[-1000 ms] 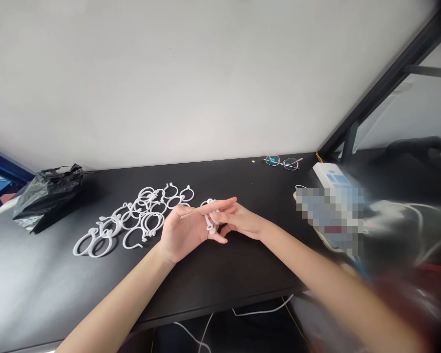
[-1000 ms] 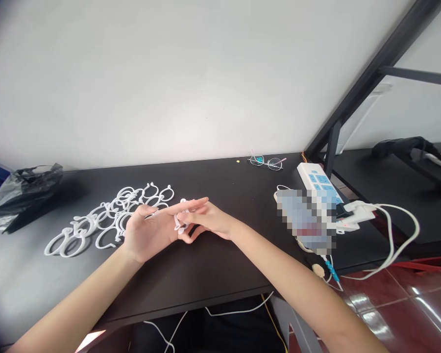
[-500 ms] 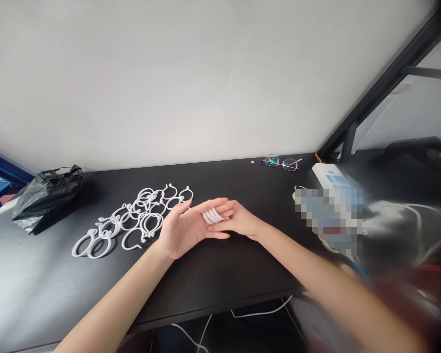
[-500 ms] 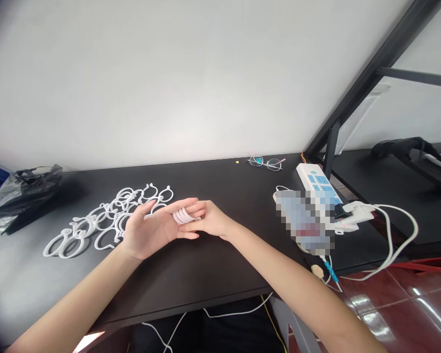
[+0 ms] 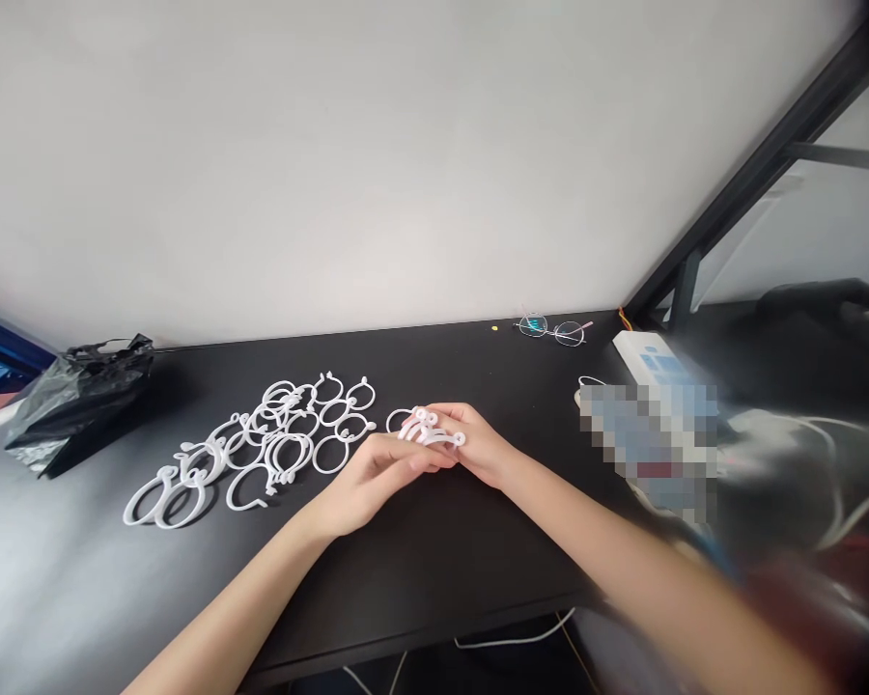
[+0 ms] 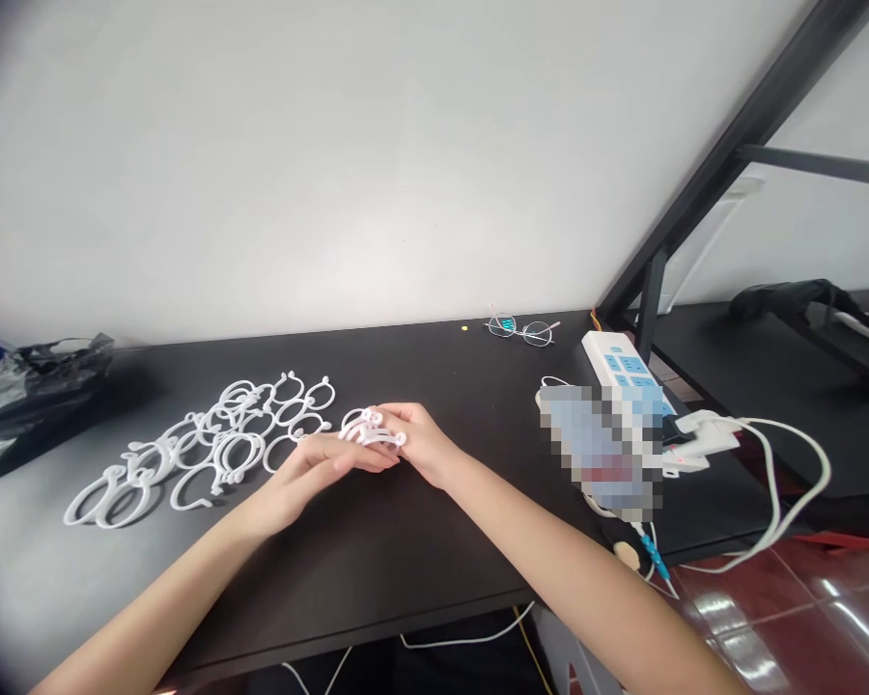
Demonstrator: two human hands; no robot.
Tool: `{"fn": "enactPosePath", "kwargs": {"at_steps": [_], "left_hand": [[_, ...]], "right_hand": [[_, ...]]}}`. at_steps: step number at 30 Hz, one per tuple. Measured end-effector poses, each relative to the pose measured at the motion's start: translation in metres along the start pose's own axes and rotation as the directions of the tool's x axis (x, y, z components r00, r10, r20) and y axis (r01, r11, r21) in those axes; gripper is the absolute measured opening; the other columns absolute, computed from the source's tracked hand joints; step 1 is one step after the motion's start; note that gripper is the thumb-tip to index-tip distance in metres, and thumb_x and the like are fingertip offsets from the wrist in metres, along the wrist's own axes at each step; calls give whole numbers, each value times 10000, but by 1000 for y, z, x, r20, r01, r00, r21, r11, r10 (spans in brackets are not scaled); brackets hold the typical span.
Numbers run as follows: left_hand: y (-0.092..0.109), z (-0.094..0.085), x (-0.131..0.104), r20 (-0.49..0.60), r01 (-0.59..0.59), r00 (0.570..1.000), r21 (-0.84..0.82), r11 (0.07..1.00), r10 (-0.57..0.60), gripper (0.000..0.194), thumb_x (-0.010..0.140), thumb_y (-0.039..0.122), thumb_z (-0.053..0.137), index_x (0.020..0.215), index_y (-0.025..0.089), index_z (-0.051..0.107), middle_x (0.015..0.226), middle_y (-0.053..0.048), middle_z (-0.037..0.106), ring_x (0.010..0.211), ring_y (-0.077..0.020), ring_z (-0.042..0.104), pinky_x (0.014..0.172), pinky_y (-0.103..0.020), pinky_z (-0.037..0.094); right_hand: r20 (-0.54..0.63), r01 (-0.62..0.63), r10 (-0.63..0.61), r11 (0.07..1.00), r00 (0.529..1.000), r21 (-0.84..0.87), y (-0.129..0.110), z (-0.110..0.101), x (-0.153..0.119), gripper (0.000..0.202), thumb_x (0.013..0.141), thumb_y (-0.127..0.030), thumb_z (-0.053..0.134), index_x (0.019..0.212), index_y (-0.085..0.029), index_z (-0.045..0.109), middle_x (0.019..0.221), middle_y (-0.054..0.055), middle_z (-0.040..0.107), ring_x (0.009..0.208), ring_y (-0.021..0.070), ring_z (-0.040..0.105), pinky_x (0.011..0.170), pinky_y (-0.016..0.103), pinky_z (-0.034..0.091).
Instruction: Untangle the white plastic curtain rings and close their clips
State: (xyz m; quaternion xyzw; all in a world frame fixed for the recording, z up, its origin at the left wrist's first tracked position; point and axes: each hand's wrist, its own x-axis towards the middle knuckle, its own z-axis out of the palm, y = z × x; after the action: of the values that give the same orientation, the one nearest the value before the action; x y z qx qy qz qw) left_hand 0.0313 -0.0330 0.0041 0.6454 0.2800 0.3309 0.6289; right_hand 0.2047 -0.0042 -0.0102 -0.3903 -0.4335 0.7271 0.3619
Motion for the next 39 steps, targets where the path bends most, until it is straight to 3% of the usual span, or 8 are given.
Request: {"fn": "enactPosePath", "kwargs": {"at_steps": [5, 12, 16, 19, 25, 31, 34, 39], "left_hand": [[-8, 10, 0, 68, 19, 997, 260, 965, -38, 312, 901, 356, 583, 1127, 188, 717, 1046, -96, 719, 978, -254, 638, 885, -372, 512], [-12, 12, 2, -16, -45, 999, 178, 983, 49, 302, 928, 304, 539, 1164, 185, 685, 1064, -89, 700, 1015, -251, 625, 918, -369, 489], [-13, 8, 2, -43, -57, 997, 198, 979, 67, 277, 927, 350, 531, 911, 142, 715, 777, -51, 660, 753, -198, 597, 725, -308, 485], [-11, 7, 1, -35, -55, 997, 175, 983, 62, 323, 927, 369, 518, 769, 134, 673, 684, -33, 608, 655, -162, 543, 642, -279, 448], [-10, 8, 2, -2, -36, 999, 65, 997, 36, 321, 915, 332, 517, 705, 143, 672, 770, -74, 663, 805, -209, 592, 787, -318, 444], [-16, 4, 4, -123, -2, 992, -170, 986, -19, 324, 881, 286, 524, 631, 133, 661, 634, -47, 590, 675, -178, 545, 727, -325, 458], [-12, 2, 5, -149, -16, 988, -381, 924, -45, 307, 894, 301, 503, 728, 132, 699, 722, -61, 596, 758, -194, 556, 758, -351, 508], [-2, 2, 4, -72, 3, 996, -561, 828, -53, 369, 897, 388, 472, 891, 116, 722, 906, -115, 622, 876, -232, 572, 708, -340, 561]], "right_hand": [[15, -85, 85, 996, 996, -32, -2, 3, -2, 316, 776, -468, 699, 820, -155, 719, 827, 59, 716, 763, 162, 658, 695, 259, 501], [119, 57, -44, 992, 992, -109, -10, 2, -6, 427, 833, -557, 606, 994, -172, 697, 1056, 86, 689, 948, 198, 642, 772, 291, 509], [179, 181, -132, 939, 975, -292, -5, 0, -6, 483, 653, -366, 832, 1077, -208, 665, 987, 28, 668, 872, 164, 623, 785, 279, 489], [193, 210, -152, 920, 969, -331, -2, 0, -6, 421, 708, -388, 791, 1064, -202, 665, 967, 23, 659, 849, 152, 613, 763, 268, 487], [156, 140, -96, 942, 983, -304, -4, 3, -4, 378, 885, -529, 544, 899, -167, 650, 733, 6, 638, 490, 100, 546, 453, 224, 428], [-54, 207, -226, 949, 973, -237, 7, 0, 5, 460, 899, -564, 480, 825, -144, 654, 719, 21, 624, 647, 134, 603, 585, 241, 499], [-111, 248, -280, 939, 953, -239, 12, -3, 16, 327, 848, -471, 585, 860, -150, 649, 824, 45, 642, 749, 168, 629, 568, 250, 520], [-17, 294, -358, 793, 934, -534, 12, -3, 35, 115, 819, -246, 600, 893, -171, 648, 854, 22, 652, 657, 111, 574, 592, 236, 470]]}}
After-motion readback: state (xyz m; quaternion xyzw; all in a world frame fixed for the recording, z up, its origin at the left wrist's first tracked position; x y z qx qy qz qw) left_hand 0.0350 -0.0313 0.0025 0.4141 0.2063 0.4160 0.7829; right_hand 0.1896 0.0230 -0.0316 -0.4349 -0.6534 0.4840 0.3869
